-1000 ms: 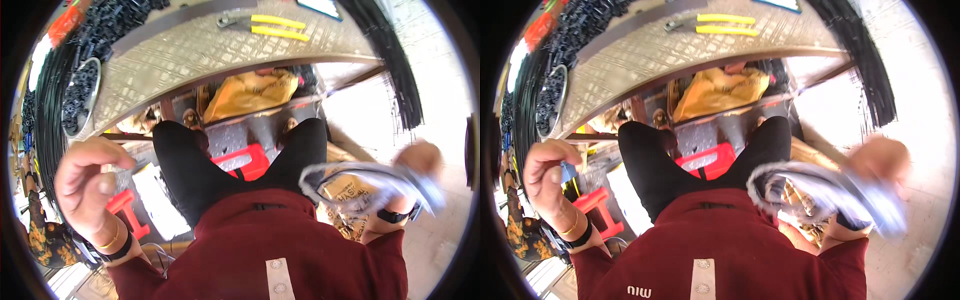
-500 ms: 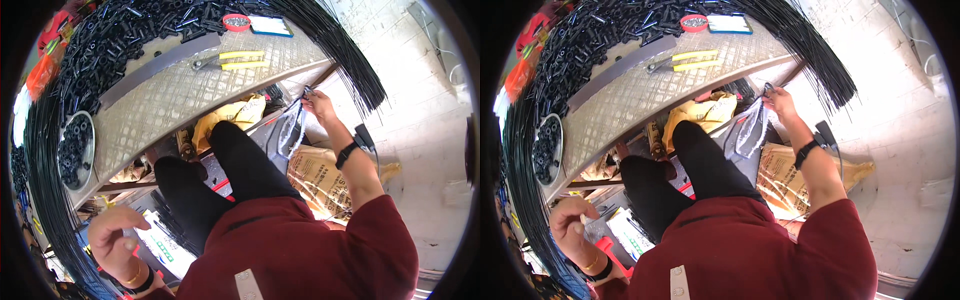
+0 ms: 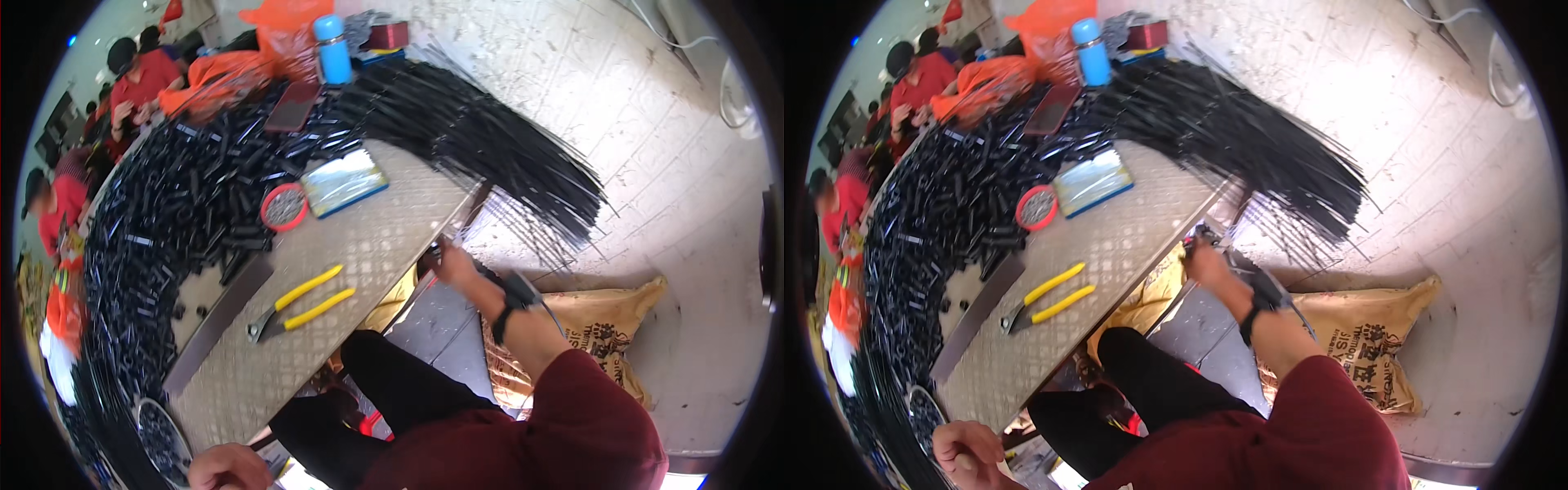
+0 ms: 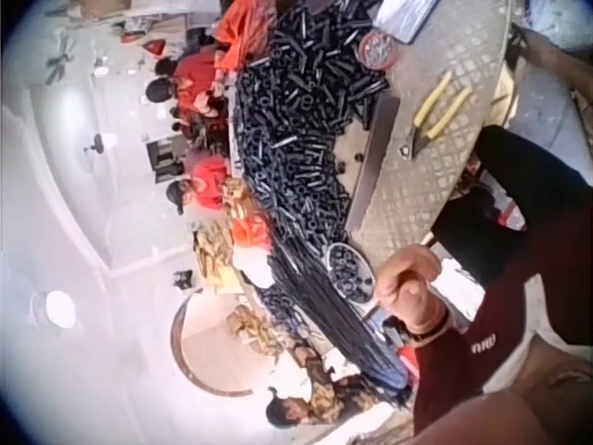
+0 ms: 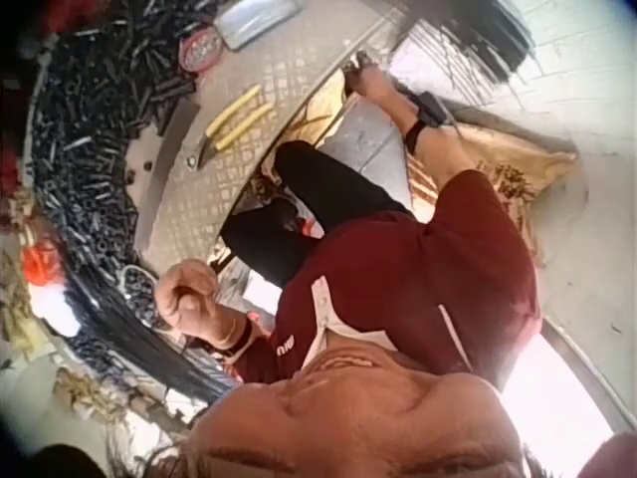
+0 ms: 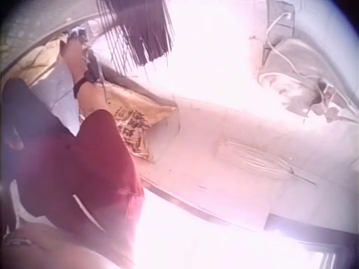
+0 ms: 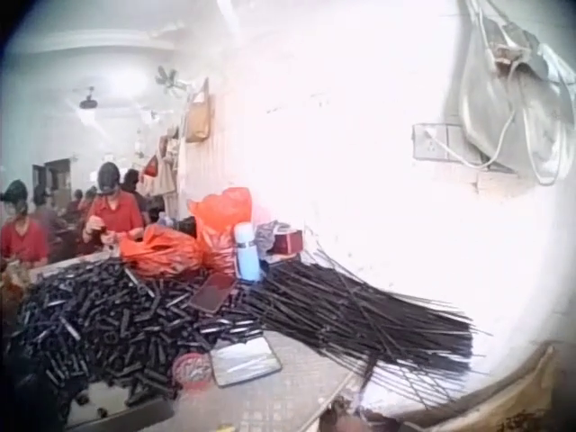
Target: Assemble umbrella rib components by inserting rods into plastic joints and trimming with pliers.
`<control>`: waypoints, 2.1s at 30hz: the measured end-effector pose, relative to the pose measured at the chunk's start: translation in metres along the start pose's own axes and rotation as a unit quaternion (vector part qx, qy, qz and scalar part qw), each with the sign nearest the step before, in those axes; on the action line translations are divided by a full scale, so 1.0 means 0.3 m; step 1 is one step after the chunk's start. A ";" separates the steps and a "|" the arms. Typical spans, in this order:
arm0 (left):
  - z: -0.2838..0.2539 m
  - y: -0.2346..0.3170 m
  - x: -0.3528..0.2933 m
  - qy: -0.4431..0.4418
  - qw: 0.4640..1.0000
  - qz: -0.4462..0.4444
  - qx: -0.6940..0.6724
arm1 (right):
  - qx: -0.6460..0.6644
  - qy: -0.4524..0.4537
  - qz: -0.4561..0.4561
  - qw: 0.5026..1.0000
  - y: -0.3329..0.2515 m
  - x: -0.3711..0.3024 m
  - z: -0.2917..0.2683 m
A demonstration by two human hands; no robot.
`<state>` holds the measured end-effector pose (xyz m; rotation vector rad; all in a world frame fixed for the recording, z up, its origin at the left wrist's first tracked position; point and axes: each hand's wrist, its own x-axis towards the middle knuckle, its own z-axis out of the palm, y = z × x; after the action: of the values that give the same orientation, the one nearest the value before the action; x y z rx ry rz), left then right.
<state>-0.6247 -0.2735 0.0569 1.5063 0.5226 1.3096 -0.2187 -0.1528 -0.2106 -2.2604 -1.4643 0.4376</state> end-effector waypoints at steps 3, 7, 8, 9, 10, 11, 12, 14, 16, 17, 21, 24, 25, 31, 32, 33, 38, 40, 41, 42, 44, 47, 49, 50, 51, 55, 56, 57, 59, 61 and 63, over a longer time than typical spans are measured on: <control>0.029 -0.079 0.034 0.040 0.998 -0.025 0.029 | 0.080 0.025 -0.204 0.975 -0.146 -0.252 -0.358; 0.041 -0.116 0.011 0.087 0.990 -0.085 0.072 | -0.053 0.281 -0.293 0.912 -0.265 -0.128 -0.724; 0.062 -0.118 0.011 0.089 0.990 -0.090 0.058 | -0.114 0.259 -0.232 0.931 -0.266 -0.038 -0.779; 0.092 -0.128 0.015 0.059 0.993 -0.095 0.033 | -0.171 0.238 -0.167 0.941 -0.227 0.051 -0.841; 0.123 -0.130 0.012 0.034 0.994 -0.100 0.012 | -0.230 0.196 -0.081 0.950 -0.220 0.101 -0.886; 0.148 -0.118 -0.004 0.018 0.995 -0.095 0.012 | -0.248 0.178 -0.045 0.951 -0.218 0.145 -0.894; 0.142 -0.099 -0.016 0.020 0.996 -0.089 0.016 | -0.245 0.183 -0.050 0.951 -0.212 0.166 -0.895; 0.120 -0.059 -0.053 -0.071 0.983 -0.158 0.063 | -0.290 0.105 -0.016 0.951 -0.212 0.217 -0.873; 0.103 -0.046 -0.090 -0.036 0.980 -0.189 0.058 | -0.279 0.119 -0.049 0.952 -0.142 0.313 -0.837; 0.099 -0.036 -0.098 -0.004 0.973 -0.219 0.072 | -0.272 0.134 -0.074 0.950 -0.129 0.341 -0.817; 0.086 -0.084 -0.104 0.044 0.964 -0.239 0.105 | -0.248 0.195 -0.107 0.943 -0.101 0.396 -0.761; 0.127 -0.111 -0.037 0.015 0.962 -0.253 0.101 | -0.299 0.198 -0.129 0.925 -0.115 0.417 -0.777; 0.142 -0.118 -0.017 0.014 0.962 -0.253 0.102 | -0.294 0.224 -0.145 0.918 -0.125 0.418 -0.801; 0.201 -0.169 0.088 -0.001 0.964 -0.253 0.085 | -0.251 0.208 -0.134 0.936 -0.192 0.461 -0.928; 0.211 -0.182 0.106 -0.023 0.960 -0.273 0.065 | -0.242 0.206 -0.131 0.939 -0.196 0.466 -0.932; 0.221 -0.196 0.124 -0.045 0.954 -0.293 0.044 | -0.233 0.204 -0.127 0.942 -0.201 0.472 -0.933; 0.269 -0.263 0.202 -0.103 0.949 -0.290 0.066 | -0.190 0.181 -0.117 0.958 -0.200 0.507 -0.995; 0.285 -0.286 0.226 -0.118 0.950 -0.283 0.053 | -0.188 0.156 -0.114 0.963 -0.178 0.542 -1.007; 0.295 -0.297 0.237 -0.117 0.949 -0.290 0.049 | -0.101 0.042 -0.044 0.993 -0.186 0.543 -1.017; 0.309 -0.312 0.252 -0.118 0.947 -0.296 0.045 | -0.011 -0.072 0.028 0.997 -0.189 0.542 -1.025; 0.342 -0.339 0.280 -0.134 0.949 -0.279 0.055 | 0.003 -0.086 0.036 0.996 -0.173 0.548 -0.998; 0.407 -0.410 0.368 -0.182 0.956 -0.205 0.108 | -0.149 0.088 -0.130 0.976 -0.118 0.596 -0.933; 0.428 -0.486 0.430 -0.200 0.955 -0.112 0.190 | -0.164 0.077 -0.127 0.975 -0.182 0.611 -0.883; 0.452 -0.534 0.464 -0.191 0.953 -0.070 0.222 | -0.173 0.102 -0.155 0.967 -0.176 0.606 -0.884; 0.497 -0.579 0.514 -0.194 0.956 0.011 0.220 | -0.123 0.087 -0.156 0.976 -0.150 0.617 -0.900; 0.653 -0.721 0.651 -0.206 0.900 0.106 0.370 | 0.054 -0.093 -0.065 0.992 -0.198 0.511 -1.045; 0.666 -0.751 0.677 -0.208 0.891 0.103 0.390 | 0.088 -0.072 -0.048 0.992 -0.231 0.498 -1.039; 0.672 -0.771 0.700 -0.207 0.880 0.090 0.418 | 0.075 -0.057 -0.069 0.993 -0.232 0.508 -1.052; 0.668 -0.805 0.733 -0.217 0.871 0.051 0.438 | 0.061 -0.040 -0.089 0.993 -0.170 0.616 -1.072; 0.672 -0.859 0.760 -0.206 0.871 0.067 0.441 | 0.072 0.046 -0.166 0.982 -0.082 0.717 -1.099; 0.616 -0.912 0.780 -0.187 0.867 0.059 0.459 | 0.030 -0.014 -0.155 0.987 -0.260 0.635 -1.092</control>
<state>-0.3060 -0.0505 -0.0540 2.5427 0.8703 0.8126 -0.0499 -0.0048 0.1047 -1.9408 -1.7547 0.4097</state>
